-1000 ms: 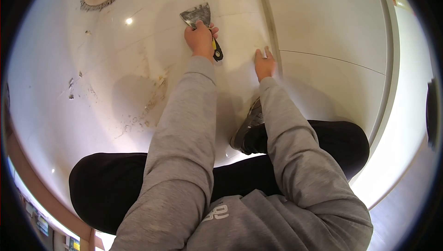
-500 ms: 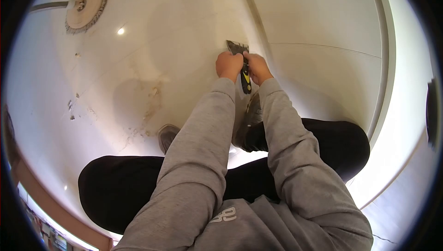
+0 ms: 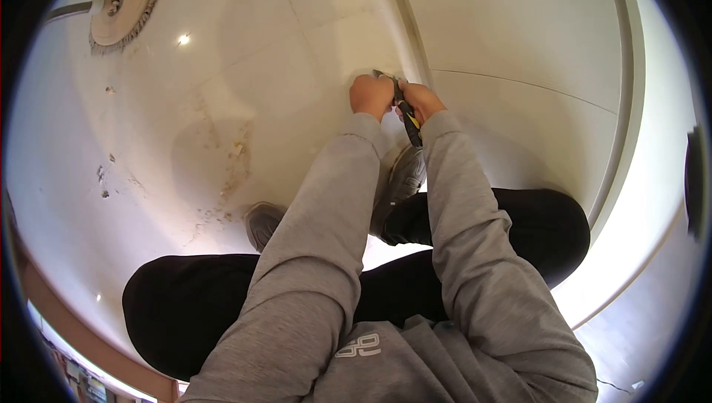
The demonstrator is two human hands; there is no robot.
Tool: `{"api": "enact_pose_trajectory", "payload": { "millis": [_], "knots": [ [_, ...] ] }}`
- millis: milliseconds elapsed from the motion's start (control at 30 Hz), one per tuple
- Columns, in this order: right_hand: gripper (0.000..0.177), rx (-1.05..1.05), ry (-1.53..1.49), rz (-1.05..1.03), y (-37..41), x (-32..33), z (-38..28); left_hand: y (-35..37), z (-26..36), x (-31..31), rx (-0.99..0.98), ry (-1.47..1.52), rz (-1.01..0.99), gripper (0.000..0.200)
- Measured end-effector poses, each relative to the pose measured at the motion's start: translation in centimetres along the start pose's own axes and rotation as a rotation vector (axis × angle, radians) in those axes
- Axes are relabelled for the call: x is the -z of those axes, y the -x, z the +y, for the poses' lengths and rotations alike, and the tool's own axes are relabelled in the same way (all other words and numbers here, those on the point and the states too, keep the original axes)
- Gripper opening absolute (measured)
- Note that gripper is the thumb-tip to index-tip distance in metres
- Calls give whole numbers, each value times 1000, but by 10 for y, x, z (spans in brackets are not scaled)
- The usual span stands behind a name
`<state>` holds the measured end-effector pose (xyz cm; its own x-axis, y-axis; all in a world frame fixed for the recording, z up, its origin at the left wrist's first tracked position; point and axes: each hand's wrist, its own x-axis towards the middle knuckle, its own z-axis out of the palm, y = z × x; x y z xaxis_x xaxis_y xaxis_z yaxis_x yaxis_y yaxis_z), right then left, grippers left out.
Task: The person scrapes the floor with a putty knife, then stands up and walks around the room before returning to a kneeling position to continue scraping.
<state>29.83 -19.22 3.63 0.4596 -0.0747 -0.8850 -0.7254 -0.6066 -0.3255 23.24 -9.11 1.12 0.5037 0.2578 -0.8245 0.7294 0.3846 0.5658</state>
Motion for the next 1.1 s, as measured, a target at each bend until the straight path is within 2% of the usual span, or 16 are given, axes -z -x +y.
{"api": "enact_pose_trajectory", "payload": {
  "millis": [100,167,267,367,433,500,600,667,767,867,933,1000,1033,1100],
  "knots": [
    [33,106,-29,14,-8,-2,5,-15,0,-6,52,144,-37,31],
    [33,98,-22,35,-12,-2,0,-27,-6,-11,-134,-54,61,29],
    [33,90,-11,39,-13,1,-7,-56,-18,-25,-163,-101,41,29],
    [32,75,-9,-6,-7,5,-13,-5,20,-8,-53,-16,85,29],
    [30,77,0,-39,-3,5,-16,-8,16,-10,-39,18,63,29],
    [32,151,-65,0,-15,7,-3,-18,4,-15,-27,62,53,28],
    [35,156,-104,26,-15,2,12,-19,-6,-9,-36,99,31,30],
    [35,137,-86,60,-14,-2,24,-14,-14,-8,60,145,-51,32],
    [35,166,-74,74,-20,1,26,-17,-23,-15,-31,19,47,34],
    [33,183,-76,43,-33,11,12,-23,-17,-22,-119,-28,31,34],
    [33,148,-69,42,-42,15,7,-22,-9,-18,-58,53,-43,34],
    [32,128,-49,-54,-46,21,3,-25,-9,-22,2,135,-124,34],
    [32,128,-51,-50,-47,19,1,-27,-6,-23,-25,104,-65,34],
    [31,260,-202,-27,-53,11,2,-43,-10,-32,-61,66,-2,34]
  ]
}}
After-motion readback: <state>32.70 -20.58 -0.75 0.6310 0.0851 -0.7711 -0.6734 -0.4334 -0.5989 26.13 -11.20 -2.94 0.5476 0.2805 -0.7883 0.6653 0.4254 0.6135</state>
